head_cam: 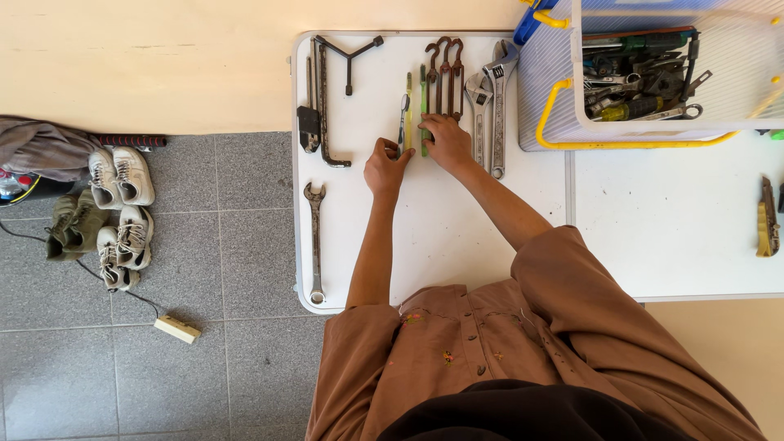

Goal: The person removes various tools from a plastic storage bin and arranges them on a white table. They handle wrenches, screwdrivers, and other hand tools, placing them in neat rows on the table surface.

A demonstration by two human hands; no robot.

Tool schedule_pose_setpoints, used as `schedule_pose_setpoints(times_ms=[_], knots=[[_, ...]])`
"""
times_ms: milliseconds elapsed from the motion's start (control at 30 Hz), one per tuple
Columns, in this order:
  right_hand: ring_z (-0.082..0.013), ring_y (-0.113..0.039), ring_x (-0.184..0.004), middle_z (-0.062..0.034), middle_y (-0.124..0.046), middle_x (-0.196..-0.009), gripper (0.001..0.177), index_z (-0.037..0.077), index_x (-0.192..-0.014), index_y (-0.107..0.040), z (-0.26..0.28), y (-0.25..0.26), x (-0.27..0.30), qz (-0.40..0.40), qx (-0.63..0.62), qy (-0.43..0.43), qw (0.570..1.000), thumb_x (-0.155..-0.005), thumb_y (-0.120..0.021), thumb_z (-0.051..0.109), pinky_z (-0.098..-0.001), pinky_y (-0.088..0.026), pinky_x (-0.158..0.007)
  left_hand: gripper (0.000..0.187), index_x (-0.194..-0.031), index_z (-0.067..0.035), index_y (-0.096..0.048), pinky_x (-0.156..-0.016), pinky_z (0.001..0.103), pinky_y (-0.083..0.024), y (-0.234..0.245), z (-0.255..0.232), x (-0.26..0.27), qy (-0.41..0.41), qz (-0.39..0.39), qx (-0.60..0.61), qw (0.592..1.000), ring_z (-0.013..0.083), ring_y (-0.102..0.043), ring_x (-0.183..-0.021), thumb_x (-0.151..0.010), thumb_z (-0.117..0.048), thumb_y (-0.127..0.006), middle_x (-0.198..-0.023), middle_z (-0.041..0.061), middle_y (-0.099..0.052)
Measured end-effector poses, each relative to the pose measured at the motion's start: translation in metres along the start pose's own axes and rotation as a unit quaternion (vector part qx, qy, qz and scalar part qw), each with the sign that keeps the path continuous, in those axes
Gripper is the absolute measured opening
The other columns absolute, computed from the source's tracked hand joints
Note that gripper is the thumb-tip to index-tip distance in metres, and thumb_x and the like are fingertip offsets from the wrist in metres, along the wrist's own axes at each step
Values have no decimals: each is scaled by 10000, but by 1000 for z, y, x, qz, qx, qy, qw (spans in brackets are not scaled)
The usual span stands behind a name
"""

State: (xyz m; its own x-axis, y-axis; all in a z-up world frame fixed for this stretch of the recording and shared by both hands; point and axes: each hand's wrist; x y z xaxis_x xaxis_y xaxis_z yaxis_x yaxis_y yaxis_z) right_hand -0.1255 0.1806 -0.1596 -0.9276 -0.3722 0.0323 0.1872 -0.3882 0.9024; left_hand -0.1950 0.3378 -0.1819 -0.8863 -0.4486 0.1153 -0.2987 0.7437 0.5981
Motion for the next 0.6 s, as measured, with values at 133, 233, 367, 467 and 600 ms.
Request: schedule_pose_setpoints(times_ms=[133, 233, 367, 467, 600], knots=[[-186, -628, -1131, 95, -608, -1430, 356, 169, -1197, -719, 0, 0, 1, -5, -7, 1, 1000, -846, -778, 166, -336, -558, -885, 461, -909, -111, -641, -608, 340, -550, 1, -1, 0, -6, -6, -3, 1000, 192, -709, -662, -698, -414, -918, -779, 19, -757], [-187, -627, -1131, 96, -613, -1424, 365, 173, -1206, -716, 0, 0, 1, -12, -4, 6, 1000, -848, -789, 187, -337, -556, -886, 464, -909, -111, -640, -607, 342, -550, 1, -2, -1, 0, -1, -2, 1000, 192, -710, -660, -698, -417, -917, -775, 18, -756], [-186, -634, -1128, 102, -623, -1422, 357, 174, -1202, -712, 1, -1, 2, -9, -11, -4, 1000, -853, -788, 199, -335, -558, -885, 464, -910, -112, -639, -604, 336, -554, 0, -1, 0, 3, -1, 2, 1000, 187, -714, -656, -698, -420, -913, -776, 15, -756], [-199, -632, -1112, 83, -632, -1401, 372, 163, -1199, -713, 2, -1, 2, -22, -3, 13, 1000, -839, -796, 206, -339, -559, -858, 461, -914, -113, -640, -607, 333, -554, 0, -1, 0, -7, -4, 2, 1000, 184, -714, -658, -703, -419, -912, -771, 14, -757], [-223, -639, -1137, 60, -622, -1418, 345, 162, -1204, -703, -3, 6, 0, -40, -14, 14, 999, -876, -785, 231, -332, -557, -821, 458, -906, -109, -641, -600, 334, -546, 1, -1, -1, -8, -3, -4, 1000, 186, -706, -654, -706, -415, -917, -773, 17, -754]])
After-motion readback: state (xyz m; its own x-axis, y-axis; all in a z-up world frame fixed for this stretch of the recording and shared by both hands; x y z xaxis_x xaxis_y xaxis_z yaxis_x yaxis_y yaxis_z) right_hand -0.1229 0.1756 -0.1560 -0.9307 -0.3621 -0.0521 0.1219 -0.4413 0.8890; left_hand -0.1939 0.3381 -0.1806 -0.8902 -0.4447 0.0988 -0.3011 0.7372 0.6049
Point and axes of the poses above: each hand's wrist, its own x-axis away from the middle knuckle, its own y-axis out of the back of the hand, z = x × y
